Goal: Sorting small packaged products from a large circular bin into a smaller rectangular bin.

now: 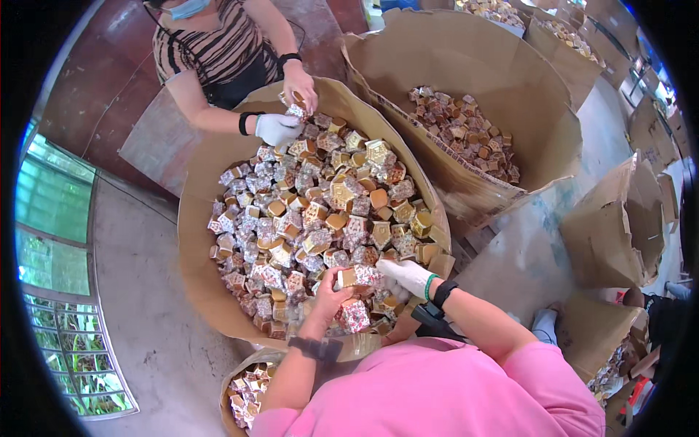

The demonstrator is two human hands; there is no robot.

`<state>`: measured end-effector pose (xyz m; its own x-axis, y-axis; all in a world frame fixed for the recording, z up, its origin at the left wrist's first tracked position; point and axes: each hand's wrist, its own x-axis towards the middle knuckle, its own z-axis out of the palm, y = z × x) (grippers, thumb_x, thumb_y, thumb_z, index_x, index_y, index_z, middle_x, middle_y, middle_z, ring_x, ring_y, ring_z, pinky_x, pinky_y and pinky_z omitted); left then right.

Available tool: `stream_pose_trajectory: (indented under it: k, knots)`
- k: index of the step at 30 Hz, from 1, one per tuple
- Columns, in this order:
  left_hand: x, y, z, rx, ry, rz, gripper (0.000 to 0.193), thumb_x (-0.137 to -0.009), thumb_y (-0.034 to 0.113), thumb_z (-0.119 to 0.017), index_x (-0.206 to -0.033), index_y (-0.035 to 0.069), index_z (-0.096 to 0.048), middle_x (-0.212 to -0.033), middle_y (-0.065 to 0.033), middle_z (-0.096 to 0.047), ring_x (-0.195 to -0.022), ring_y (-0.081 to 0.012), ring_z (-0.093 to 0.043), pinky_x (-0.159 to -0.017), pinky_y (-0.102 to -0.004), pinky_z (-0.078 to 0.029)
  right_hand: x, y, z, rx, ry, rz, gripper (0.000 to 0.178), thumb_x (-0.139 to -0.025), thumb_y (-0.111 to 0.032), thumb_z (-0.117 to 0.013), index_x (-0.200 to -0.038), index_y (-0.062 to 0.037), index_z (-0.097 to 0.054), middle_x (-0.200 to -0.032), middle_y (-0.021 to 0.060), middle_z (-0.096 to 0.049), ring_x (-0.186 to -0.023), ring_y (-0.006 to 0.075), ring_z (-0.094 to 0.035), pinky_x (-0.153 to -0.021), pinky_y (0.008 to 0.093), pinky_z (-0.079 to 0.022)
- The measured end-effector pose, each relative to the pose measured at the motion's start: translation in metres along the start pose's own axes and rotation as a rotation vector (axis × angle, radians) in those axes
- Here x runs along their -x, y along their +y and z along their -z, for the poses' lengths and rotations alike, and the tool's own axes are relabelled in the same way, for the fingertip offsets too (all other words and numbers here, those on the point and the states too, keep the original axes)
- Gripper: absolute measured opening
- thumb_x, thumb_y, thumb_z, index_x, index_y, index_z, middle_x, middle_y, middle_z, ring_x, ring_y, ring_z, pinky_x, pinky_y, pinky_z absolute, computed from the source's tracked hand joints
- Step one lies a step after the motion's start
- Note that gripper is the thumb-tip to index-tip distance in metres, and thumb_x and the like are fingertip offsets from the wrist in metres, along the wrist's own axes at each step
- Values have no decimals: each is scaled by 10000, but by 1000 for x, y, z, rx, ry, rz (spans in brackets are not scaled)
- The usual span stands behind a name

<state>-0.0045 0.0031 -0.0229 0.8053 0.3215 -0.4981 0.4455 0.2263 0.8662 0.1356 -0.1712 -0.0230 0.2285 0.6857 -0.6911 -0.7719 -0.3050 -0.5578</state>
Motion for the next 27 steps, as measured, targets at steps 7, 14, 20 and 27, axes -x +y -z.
stream_pose_trajectory:
  k: [7,14,20,27]
  knots:
    - [26,31,3,-119,-106,-121,414,-769,25,-612,-1141,77,-439,-1024,-44,-539,-932,-111,-506,-786,-264,-444,17,-5,-34,190,5,30,343,-834,-398,-577,-642,-124,-499,-502,-76,-320,-398,48,-259,-386,226,-182]
    - [28,18,10,247,-205,64,480,-831,88,-582,-1239,90,-330,-1025,-152,-584,-850,-236,-623,-629,-331,-524,26,-3,-46,-200,-113,7,276,-863,-358,-551,-697,-150,-481,-472,-63,-345,-354,76,-303,-381,243,-312]
    - [24,34,3,359,-227,104,477,-825,125,-578,-1229,90,-329,-954,-169,-591,-715,-244,-632,-562,-339,-533,16,14,-38,-355,-112,0,340,-878,-384,-508,-629,-166,-436,-453,-51,-331,-329,94,-290,-418,293,-363]
    - [22,25,-23,865,-272,286,321,-890,295,-493,-1077,35,-481,-829,-146,-585,-665,-234,-601,-583,-334,-516,34,-34,-23,-536,-350,167,412,-921,-376,-395,-583,-140,-385,-451,-48,-302,-377,106,-326,-498,320,-397]
